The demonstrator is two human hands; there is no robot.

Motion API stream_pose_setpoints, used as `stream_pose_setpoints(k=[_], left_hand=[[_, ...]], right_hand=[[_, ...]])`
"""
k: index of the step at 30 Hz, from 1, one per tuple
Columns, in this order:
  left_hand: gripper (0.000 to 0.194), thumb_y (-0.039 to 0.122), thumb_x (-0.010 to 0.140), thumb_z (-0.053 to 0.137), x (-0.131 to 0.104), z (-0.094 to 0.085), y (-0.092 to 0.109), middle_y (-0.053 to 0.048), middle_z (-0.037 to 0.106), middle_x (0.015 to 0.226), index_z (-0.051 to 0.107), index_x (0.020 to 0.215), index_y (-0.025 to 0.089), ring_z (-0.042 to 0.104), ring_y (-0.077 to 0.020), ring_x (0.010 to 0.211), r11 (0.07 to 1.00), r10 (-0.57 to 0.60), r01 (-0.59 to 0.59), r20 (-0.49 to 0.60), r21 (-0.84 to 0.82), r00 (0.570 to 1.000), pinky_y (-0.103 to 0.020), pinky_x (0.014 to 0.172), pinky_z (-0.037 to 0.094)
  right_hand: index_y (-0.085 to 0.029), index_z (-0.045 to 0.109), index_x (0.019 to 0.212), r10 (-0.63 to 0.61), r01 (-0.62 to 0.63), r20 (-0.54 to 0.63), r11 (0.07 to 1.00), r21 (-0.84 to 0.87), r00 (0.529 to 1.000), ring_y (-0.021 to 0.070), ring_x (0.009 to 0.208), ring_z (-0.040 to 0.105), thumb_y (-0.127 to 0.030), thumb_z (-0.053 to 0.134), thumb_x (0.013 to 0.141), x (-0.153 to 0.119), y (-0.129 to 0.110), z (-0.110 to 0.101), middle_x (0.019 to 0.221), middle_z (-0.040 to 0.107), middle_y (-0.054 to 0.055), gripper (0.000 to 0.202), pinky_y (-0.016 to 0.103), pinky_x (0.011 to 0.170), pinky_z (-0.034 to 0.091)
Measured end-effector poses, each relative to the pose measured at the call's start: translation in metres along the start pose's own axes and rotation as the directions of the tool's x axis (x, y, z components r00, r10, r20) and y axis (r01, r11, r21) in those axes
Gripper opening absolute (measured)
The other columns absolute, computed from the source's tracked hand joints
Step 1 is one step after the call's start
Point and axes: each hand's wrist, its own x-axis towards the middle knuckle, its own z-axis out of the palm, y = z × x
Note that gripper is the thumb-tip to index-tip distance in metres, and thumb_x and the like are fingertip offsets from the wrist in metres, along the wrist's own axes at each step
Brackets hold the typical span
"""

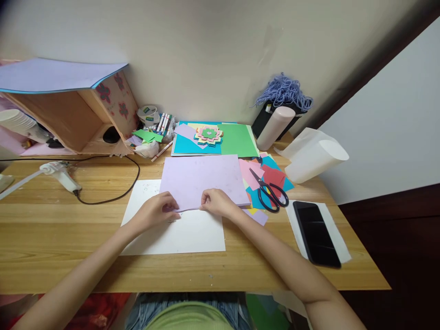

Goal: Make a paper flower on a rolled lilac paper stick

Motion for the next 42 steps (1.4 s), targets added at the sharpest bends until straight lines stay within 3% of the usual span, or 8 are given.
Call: stream_pose_setpoints(k=[4,6,9,16,24,32,37,42], left_hand=[[0.012,0.025,0.082,0.051,-0.024,0.006,-0.012,-0.003,0.060,0.089,0.062,0.082,0.021,0.055,-0.0146,0.082,0.996,0.076,-0.070,-0.129,0.054,0.989,-0.024,0.068,0.040],[0.016,0.022,0.085,0.046,-0.027,0.010,-0.016,-0.003,0.060,0.088,0.062,0.084,0.021,0.054,-0.0144,0.081,0.991,0.124,-0.115,-0.146,0.071,0.981,-0.024,0.069,0.040],[0.018,0.021,0.087,0.043,-0.026,0.016,-0.020,-0.003,0.060,0.087,0.061,0.086,0.020,0.054,-0.0147,0.079,0.978,0.188,-0.171,-0.147,0.122,0.971,-0.025,0.067,0.041],[0.017,0.018,0.086,0.042,-0.024,0.018,-0.016,-0.006,0.058,0.090,0.058,0.091,0.019,0.053,-0.0171,0.084,0.980,0.184,-0.166,-0.180,0.113,0.966,-0.028,0.072,0.042],[0.010,0.022,0.079,0.050,-0.012,0.016,-0.010,-0.004,0.060,0.079,0.057,0.073,0.018,0.054,-0.0177,0.077,0.992,-0.104,0.113,-0.146,0.052,0.984,-0.027,0.064,0.039],[0.019,0.039,0.067,0.063,0.000,-0.004,-0.008,-0.001,0.066,0.072,0.062,0.064,0.021,0.058,-0.0168,0.068,0.915,-0.404,0.404,-0.013,0.012,0.915,-0.024,0.053,0.033],[0.024,0.045,0.063,0.064,-0.005,-0.009,-0.015,-0.001,0.066,0.069,0.064,0.061,0.021,0.058,-0.0163,0.066,0.912,-0.401,0.403,0.043,-0.079,0.915,-0.024,0.052,0.034],[0.022,0.043,0.066,0.062,-0.015,-0.001,-0.019,0.000,0.065,0.071,0.065,0.066,0.021,0.057,-0.0158,0.067,0.930,-0.356,0.344,-0.087,-0.127,0.931,-0.024,0.055,0.035]], right_hand=[[-0.019,0.060,0.075,-0.206,0.204,-0.048,0.978,-0.048,0.977,0.0130,0.071,0.050,-0.014,0.054,0.073,-0.009,-0.005,0.009,0.071,0.056,0.000,0.008,0.023,0.063,0.036],[-0.019,0.059,0.078,-0.328,0.320,-0.084,0.943,-0.089,0.941,0.0151,0.080,0.050,-0.013,0.053,0.075,-0.011,-0.011,0.018,0.079,0.057,0.002,0.009,0.025,0.071,0.037],[-0.019,0.057,0.080,-0.403,0.387,-0.146,0.914,-0.123,0.904,0.0162,0.083,0.048,-0.018,0.055,0.078,-0.010,-0.019,0.033,0.083,0.057,0.003,0.003,0.028,0.072,0.038],[-0.018,0.053,0.071,-0.325,0.329,-0.242,0.944,-0.026,0.914,0.0139,0.073,0.048,-0.013,0.053,0.076,-0.002,-0.027,0.048,0.074,0.054,0.001,0.007,0.025,0.066,0.038],[-0.017,0.053,0.063,-0.169,0.164,-0.165,0.985,-0.047,0.972,0.0125,0.069,0.048,-0.013,0.052,0.070,0.008,-0.033,0.044,0.068,0.054,0.001,0.008,0.022,0.062,0.035],[-0.017,0.057,0.066,-0.106,0.102,-0.041,0.991,-0.089,0.994,0.0131,0.070,0.051,-0.021,0.055,0.073,0.011,-0.038,0.032,0.071,0.059,0.002,0.008,0.022,0.059,0.033],[-0.018,0.057,0.071,-0.187,0.177,-0.073,0.976,-0.124,0.980,0.0147,0.077,0.050,-0.022,0.055,0.077,0.006,-0.035,0.034,0.073,0.058,0.002,0.008,0.024,0.066,0.034],[-0.018,0.055,0.071,-0.211,0.200,-0.093,0.972,-0.120,0.973,0.0145,0.075,0.048,-0.022,0.055,0.078,0.005,-0.032,0.037,0.072,0.056,0.001,0.008,0.025,0.066,0.035]])
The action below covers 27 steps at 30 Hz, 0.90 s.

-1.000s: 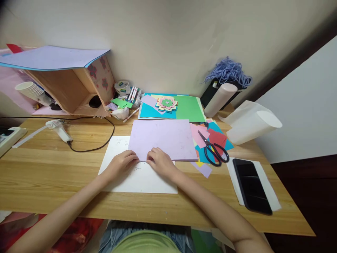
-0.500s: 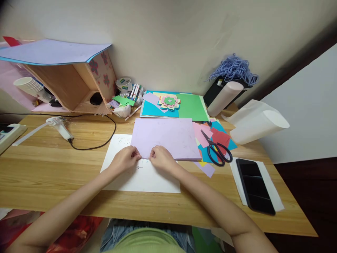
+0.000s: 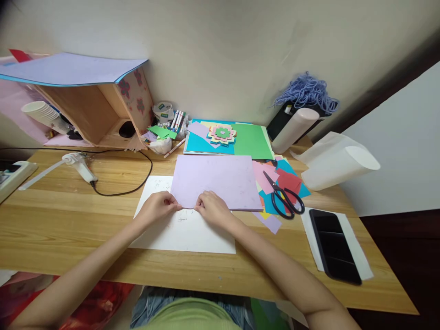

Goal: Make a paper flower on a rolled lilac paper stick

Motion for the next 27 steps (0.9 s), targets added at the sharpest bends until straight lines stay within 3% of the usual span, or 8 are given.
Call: stream_pose_setpoints(k=[8,12,16,20,23,27], left_hand=[[0.020,0.040,0.067,0.066,-0.007,0.007,-0.007,0.000,0.062,0.074,0.063,0.069,0.021,0.055,-0.0150,0.071,0.984,0.180,-0.180,-0.065,0.005,0.981,-0.024,0.059,0.037],[0.023,0.043,0.069,0.064,-0.006,0.013,-0.001,-0.001,0.061,0.075,0.062,0.069,0.020,0.054,-0.0154,0.071,0.979,0.204,-0.202,-0.083,0.023,0.975,-0.025,0.059,0.037],[0.021,0.040,0.072,0.061,-0.002,0.016,0.008,-0.001,0.062,0.075,0.062,0.068,0.020,0.055,-0.0151,0.071,0.983,0.172,-0.168,-0.057,0.069,0.983,-0.025,0.058,0.036],[0.020,0.039,0.071,0.062,0.003,0.013,0.018,-0.001,0.064,0.075,0.063,0.067,0.020,0.058,-0.0157,0.070,0.990,0.064,-0.065,0.011,0.129,0.998,-0.025,0.055,0.035],[0.018,0.038,0.069,0.063,0.006,0.010,0.022,-0.001,0.066,0.072,0.063,0.065,0.021,0.059,-0.0167,0.069,0.986,-0.017,0.009,0.048,0.164,0.999,-0.026,0.053,0.034],[0.020,0.041,0.067,0.064,0.006,0.008,0.023,0.000,0.067,0.071,0.063,0.063,0.022,0.059,-0.0175,0.068,0.985,-0.053,0.044,0.051,0.168,0.997,-0.026,0.053,0.033]], right_hand=[[-0.019,0.057,0.074,-0.156,0.160,-0.060,0.984,0.073,0.986,0.0150,0.080,0.048,-0.021,0.058,0.078,0.000,-0.001,0.005,0.077,0.058,0.002,0.005,0.026,0.068,0.037],[-0.018,0.060,0.068,-0.080,0.081,-0.010,0.995,0.063,0.997,0.0149,0.077,0.050,-0.023,0.061,0.075,0.008,-0.004,0.003,0.072,0.059,0.002,0.008,0.025,0.065,0.036],[-0.017,0.061,0.062,0.064,-0.067,0.091,0.997,0.033,0.994,0.0124,0.065,0.053,-0.025,0.062,0.071,0.019,-0.010,-0.001,0.068,0.062,0.002,0.012,0.022,0.055,0.034],[-0.017,0.063,0.062,0.149,-0.150,0.133,0.989,-0.004,0.980,0.0118,0.062,0.056,-0.023,0.061,0.070,0.022,-0.016,-0.005,0.068,0.065,0.002,0.010,0.021,0.051,0.032],[-0.019,0.064,0.063,0.167,-0.166,0.124,0.986,-0.021,0.978,0.0127,0.065,0.057,-0.026,0.061,0.070,0.018,-0.016,-0.006,0.069,0.065,0.001,0.011,0.021,0.052,0.032],[-0.020,0.060,0.063,0.182,-0.180,0.027,0.982,-0.051,0.983,0.0138,0.070,0.055,-0.036,0.063,0.069,0.014,-0.011,-0.002,0.074,0.064,0.001,0.018,0.022,0.054,0.032]])
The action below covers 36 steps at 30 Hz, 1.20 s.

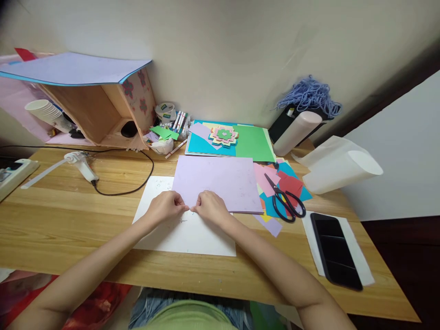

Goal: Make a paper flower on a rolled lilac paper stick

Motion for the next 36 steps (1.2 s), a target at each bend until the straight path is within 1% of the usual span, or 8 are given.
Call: stream_pose_setpoints(k=[3,7,11,15,21,25,29,36], left_hand=[[0.022,0.044,0.066,0.064,-0.001,0.001,-0.002,0.000,0.065,0.073,0.063,0.062,0.022,0.058,-0.0176,0.069,1.000,-0.009,0.009,-0.024,-0.003,1.000,-0.026,0.052,0.033],[0.025,0.046,0.065,0.065,-0.001,0.004,-0.006,-0.002,0.064,0.078,0.062,0.061,0.021,0.057,-0.0172,0.072,1.000,0.001,-0.001,-0.069,-0.002,0.998,-0.026,0.054,0.033],[0.032,0.051,0.066,0.063,-0.001,0.007,-0.008,-0.003,0.062,0.078,0.059,0.059,0.020,0.057,-0.0176,0.069,1.000,-0.019,0.021,-0.102,0.018,0.995,-0.026,0.054,0.033],[0.035,0.054,0.064,0.063,-0.002,0.005,-0.008,-0.003,0.061,0.078,0.059,0.059,0.020,0.057,-0.0181,0.070,0.999,-0.023,0.025,-0.104,0.026,0.994,-0.026,0.054,0.034],[0.023,0.045,0.065,0.065,-0.007,-0.004,-0.023,-0.001,0.060,0.078,0.066,0.066,0.022,0.056,-0.0157,0.071,0.989,0.093,-0.098,-0.050,-0.107,0.994,-0.025,0.060,0.038],[0.020,0.041,0.071,0.061,-0.013,-0.004,-0.033,-0.001,0.058,0.076,0.067,0.069,0.022,0.055,-0.0145,0.069,0.981,0.123,-0.136,-0.100,-0.139,0.987,-0.025,0.061,0.038],[0.018,0.035,0.076,0.056,-0.016,-0.002,-0.032,-0.002,0.059,0.080,0.067,0.071,0.022,0.055,-0.0144,0.072,0.973,0.181,-0.198,-0.139,-0.120,0.974,-0.025,0.063,0.038],[0.020,0.038,0.074,0.057,-0.016,-0.004,-0.023,-0.003,0.062,0.081,0.063,0.068,0.020,0.058,-0.0174,0.073,1.000,0.027,-0.027,-0.098,0.001,0.995,-0.026,0.058,0.036]], right_hand=[[-0.020,0.057,0.062,0.014,-0.014,-0.022,1.000,-0.007,1.000,0.0135,0.070,0.053,-0.041,0.065,0.067,0.000,0.003,0.002,0.074,0.062,0.001,0.023,0.022,0.054,0.031],[-0.019,0.057,0.063,0.020,-0.020,0.011,1.000,0.006,1.000,0.0124,0.068,0.053,-0.041,0.065,0.067,0.001,0.003,-0.001,0.074,0.061,0.000,0.023,0.022,0.054,0.031],[-0.019,0.058,0.063,0.030,-0.031,0.038,0.999,0.012,0.999,0.0124,0.067,0.053,-0.042,0.066,0.067,0.002,0.002,-0.004,0.074,0.062,0.000,0.024,0.022,0.052,0.030],[-0.019,0.059,0.062,0.030,-0.030,0.056,0.999,0.010,0.998,0.0126,0.066,0.054,-0.042,0.066,0.066,0.004,0.002,-0.005,0.072,0.063,0.000,0.024,0.022,0.050,0.029],[-0.019,0.060,0.063,-0.002,0.001,0.058,1.000,0.022,0.998,0.0124,0.065,0.054,-0.042,0.066,0.066,0.006,0.004,-0.004,0.072,0.064,0.000,0.024,0.021,0.051,0.030],[-0.019,0.059,0.062,0.001,-0.003,0.057,0.999,0.033,0.998,0.0120,0.064,0.053,-0.041,0.066,0.065,0.005,0.005,-0.004,0.071,0.064,-0.001,0.023,0.021,0.051,0.029],[-0.019,0.059,0.061,0.004,-0.005,0.060,0.999,0.032,0.998,0.0120,0.064,0.053,-0.040,0.066,0.065,0.005,0.004,-0.006,0.071,0.064,-0.001,0.023,0.021,0.051,0.029],[-0.019,0.058,0.060,0.021,-0.023,0.073,1.000,0.020,0.997,0.0126,0.065,0.054,-0.041,0.067,0.064,0.007,0.004,-0.005,0.071,0.064,-0.001,0.024,0.021,0.051,0.030]])
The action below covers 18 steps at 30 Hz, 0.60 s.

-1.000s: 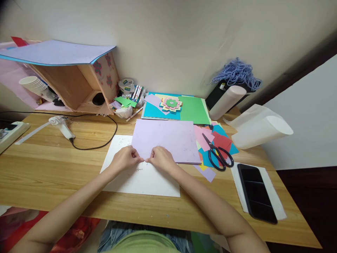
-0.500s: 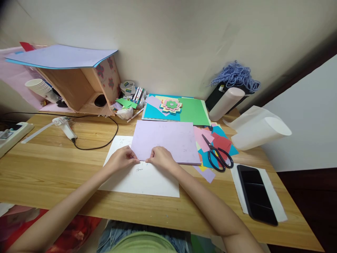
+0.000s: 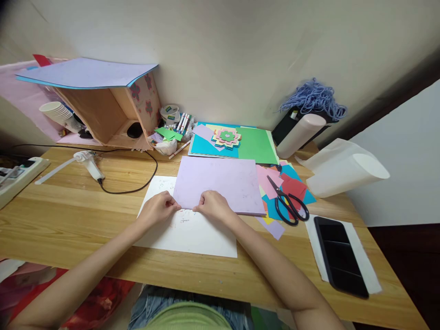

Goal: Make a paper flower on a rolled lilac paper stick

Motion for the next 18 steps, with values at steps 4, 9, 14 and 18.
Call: stream_pose_setpoints(k=[4,9,14,18], left_hand=[[0.020,0.038,0.073,0.057,0.002,0.001,0.002,-0.004,0.063,0.082,0.061,0.066,0.020,0.058,-0.0184,0.073,0.995,-0.037,0.038,-0.018,0.089,0.999,-0.026,0.058,0.036],[0.024,0.044,0.070,0.061,0.005,-0.002,0.000,-0.003,0.064,0.082,0.060,0.065,0.020,0.059,-0.0190,0.076,0.993,-0.069,0.067,0.018,0.094,0.997,-0.026,0.056,0.035],[0.032,0.052,0.063,0.063,0.008,-0.006,-0.006,-0.003,0.064,0.080,0.056,0.070,0.021,0.057,-0.0194,0.075,0.990,-0.108,0.108,-0.007,0.089,0.994,-0.025,0.054,0.032],[0.033,0.052,0.062,0.063,0.009,-0.006,-0.010,-0.002,0.064,0.078,0.055,0.070,0.021,0.057,-0.0187,0.073,0.991,-0.119,0.118,0.006,0.068,0.993,-0.024,0.053,0.030]], right_hand=[[-0.019,0.057,0.060,0.001,-0.001,0.003,1.000,-0.009,1.000,0.0126,0.064,0.054,-0.041,0.067,0.064,0.001,0.000,0.001,0.071,0.065,0.000,0.024,0.022,0.051,0.029],[-0.020,0.058,0.060,0.022,-0.022,0.026,0.999,-0.031,0.999,0.0130,0.064,0.054,-0.042,0.067,0.063,0.003,0.000,0.000,0.070,0.065,0.000,0.024,0.022,0.050,0.027],[-0.020,0.058,0.061,0.020,-0.019,0.033,0.999,-0.035,0.999,0.0129,0.064,0.054,-0.042,0.067,0.062,0.004,-0.001,-0.001,0.069,0.065,-0.001,0.024,0.022,0.049,0.027],[-0.020,0.058,0.061,0.021,-0.020,0.030,0.999,-0.031,0.999,0.0128,0.064,0.054,-0.042,0.067,0.062,0.004,0.000,-0.001,0.068,0.065,-0.001,0.023,0.022,0.049,0.027]])
